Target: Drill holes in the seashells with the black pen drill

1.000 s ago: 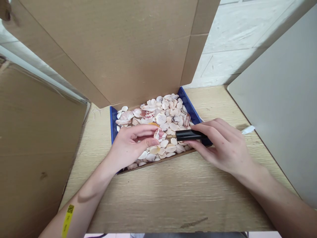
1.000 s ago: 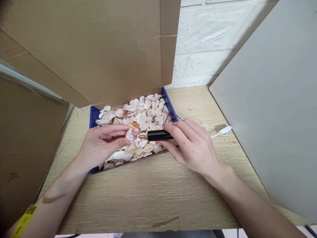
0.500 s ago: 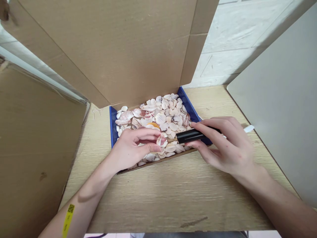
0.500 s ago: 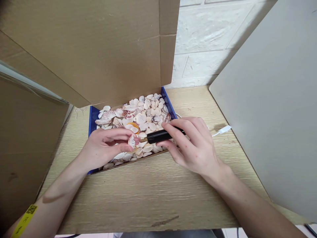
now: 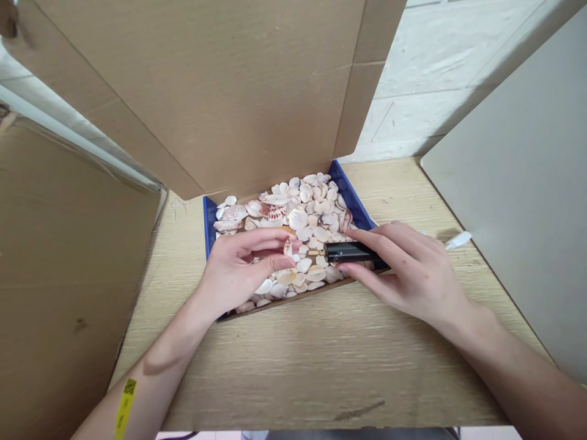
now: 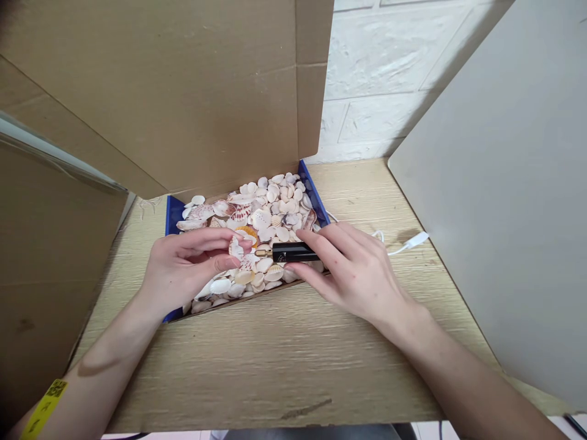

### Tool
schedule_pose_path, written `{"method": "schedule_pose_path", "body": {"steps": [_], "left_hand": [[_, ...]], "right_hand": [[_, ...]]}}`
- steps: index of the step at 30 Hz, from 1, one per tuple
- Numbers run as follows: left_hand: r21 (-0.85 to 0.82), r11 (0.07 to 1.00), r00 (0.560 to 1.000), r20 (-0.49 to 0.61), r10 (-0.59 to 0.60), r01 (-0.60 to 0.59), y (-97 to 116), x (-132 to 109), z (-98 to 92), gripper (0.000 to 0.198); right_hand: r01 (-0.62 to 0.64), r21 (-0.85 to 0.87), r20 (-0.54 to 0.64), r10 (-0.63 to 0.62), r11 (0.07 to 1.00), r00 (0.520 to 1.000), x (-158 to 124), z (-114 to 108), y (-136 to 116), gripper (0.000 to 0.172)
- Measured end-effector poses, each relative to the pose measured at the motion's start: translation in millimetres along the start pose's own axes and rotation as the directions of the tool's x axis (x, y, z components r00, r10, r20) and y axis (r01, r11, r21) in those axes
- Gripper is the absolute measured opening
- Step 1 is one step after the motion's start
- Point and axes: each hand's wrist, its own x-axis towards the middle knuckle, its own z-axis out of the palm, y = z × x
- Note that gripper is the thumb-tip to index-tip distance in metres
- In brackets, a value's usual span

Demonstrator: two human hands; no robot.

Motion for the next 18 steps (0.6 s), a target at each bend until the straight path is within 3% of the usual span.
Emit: {"method": "schedule_pose_path", "body": {"steps": [4, 8, 14, 18], "left_hand": [[0.003, 1.000, 1.000, -0.002, 0.000, 0.000, 2.0, 0.3, 0.0, 0.022], [0.062, 0.997, 0.993, 0.107, -0.049, 0.043, 6.6, 2.7, -1.1, 0.018], [-0.005, 0.990, 0.959, 0.250, -0.133, 0.138, 8.8, 3.2, -1.5, 0.025], [0.010, 0.995, 0.971, 0.218, -0.098, 0.098, 8.7, 2.0, -0.9, 0.024]], "right_hand": [[0.064, -0.027, -0.166, -0.067, 0.998, 0.984, 2.0, -2.1, -1.5, 0.033], [0.137, -0.081, -0.283, -0.155, 0.987, 0.946, 1.8, -4.6, -1.6, 0.031], [0.145, -0.139, -0.348, -0.186, 0.980, 0.919, 0.9, -4.6, -1.2, 0.028], [0.086, -0.113, -0.295, -0.116, 0.990, 0.948, 1.8, -2.9, -1.0, 0.032]]}}
